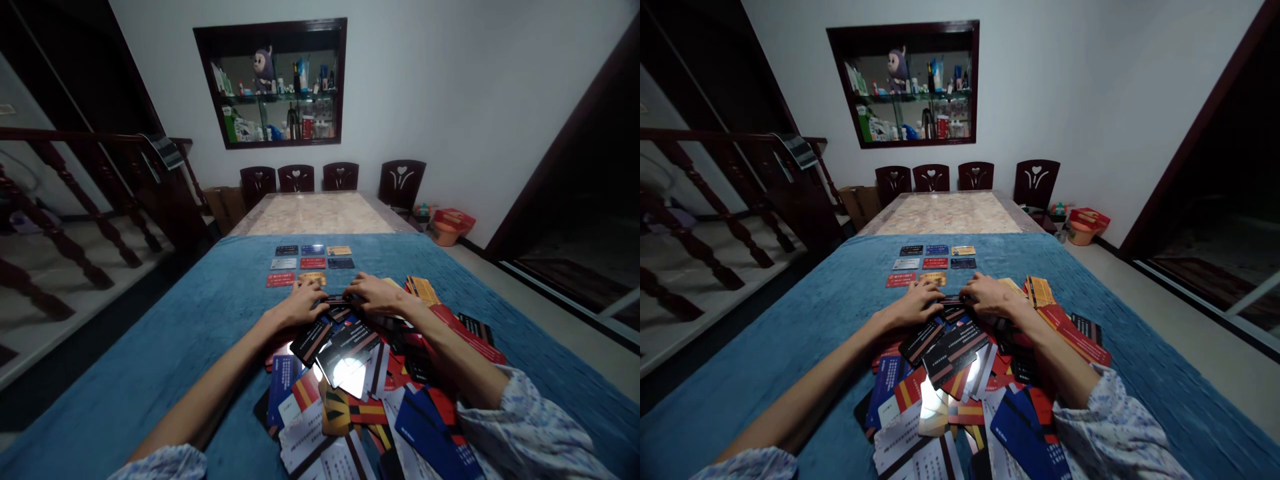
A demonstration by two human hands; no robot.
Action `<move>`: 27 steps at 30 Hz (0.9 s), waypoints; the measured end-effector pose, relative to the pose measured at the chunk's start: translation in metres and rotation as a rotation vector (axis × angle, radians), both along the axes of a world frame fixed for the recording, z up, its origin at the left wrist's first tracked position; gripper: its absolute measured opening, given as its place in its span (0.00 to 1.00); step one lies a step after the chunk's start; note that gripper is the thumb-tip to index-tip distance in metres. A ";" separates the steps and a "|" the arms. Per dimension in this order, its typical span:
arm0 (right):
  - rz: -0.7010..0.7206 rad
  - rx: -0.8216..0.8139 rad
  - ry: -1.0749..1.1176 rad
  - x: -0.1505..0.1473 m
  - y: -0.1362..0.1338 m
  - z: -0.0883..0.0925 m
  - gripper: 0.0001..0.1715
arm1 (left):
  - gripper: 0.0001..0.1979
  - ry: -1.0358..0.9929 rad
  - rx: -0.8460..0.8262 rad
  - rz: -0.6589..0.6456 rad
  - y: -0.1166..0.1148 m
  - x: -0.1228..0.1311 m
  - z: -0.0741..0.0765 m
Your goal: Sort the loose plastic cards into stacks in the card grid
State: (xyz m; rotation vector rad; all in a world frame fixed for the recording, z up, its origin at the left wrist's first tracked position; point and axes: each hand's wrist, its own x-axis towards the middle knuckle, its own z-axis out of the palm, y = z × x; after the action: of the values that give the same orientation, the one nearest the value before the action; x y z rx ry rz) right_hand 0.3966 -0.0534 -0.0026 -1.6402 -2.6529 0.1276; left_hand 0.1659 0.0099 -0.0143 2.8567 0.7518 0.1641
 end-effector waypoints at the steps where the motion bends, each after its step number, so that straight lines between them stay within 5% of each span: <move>1: 0.000 0.001 0.002 0.000 0.000 0.001 0.18 | 0.15 0.000 0.003 0.003 0.000 0.000 0.000; 13: -0.062 0.162 -0.008 -0.010 -0.005 0.012 0.15 | 0.14 -0.102 0.062 0.039 0.008 0.003 -0.003; 27: -0.220 0.300 0.074 -0.014 -0.001 -0.003 0.16 | 0.13 -0.332 -0.009 0.083 0.020 0.002 -0.016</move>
State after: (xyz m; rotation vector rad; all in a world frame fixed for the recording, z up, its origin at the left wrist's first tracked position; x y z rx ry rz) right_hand 0.3828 -0.0541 -0.0058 -1.7665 -2.2830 -0.1996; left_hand 0.1674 0.0296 -0.0303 2.6890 0.7946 0.6267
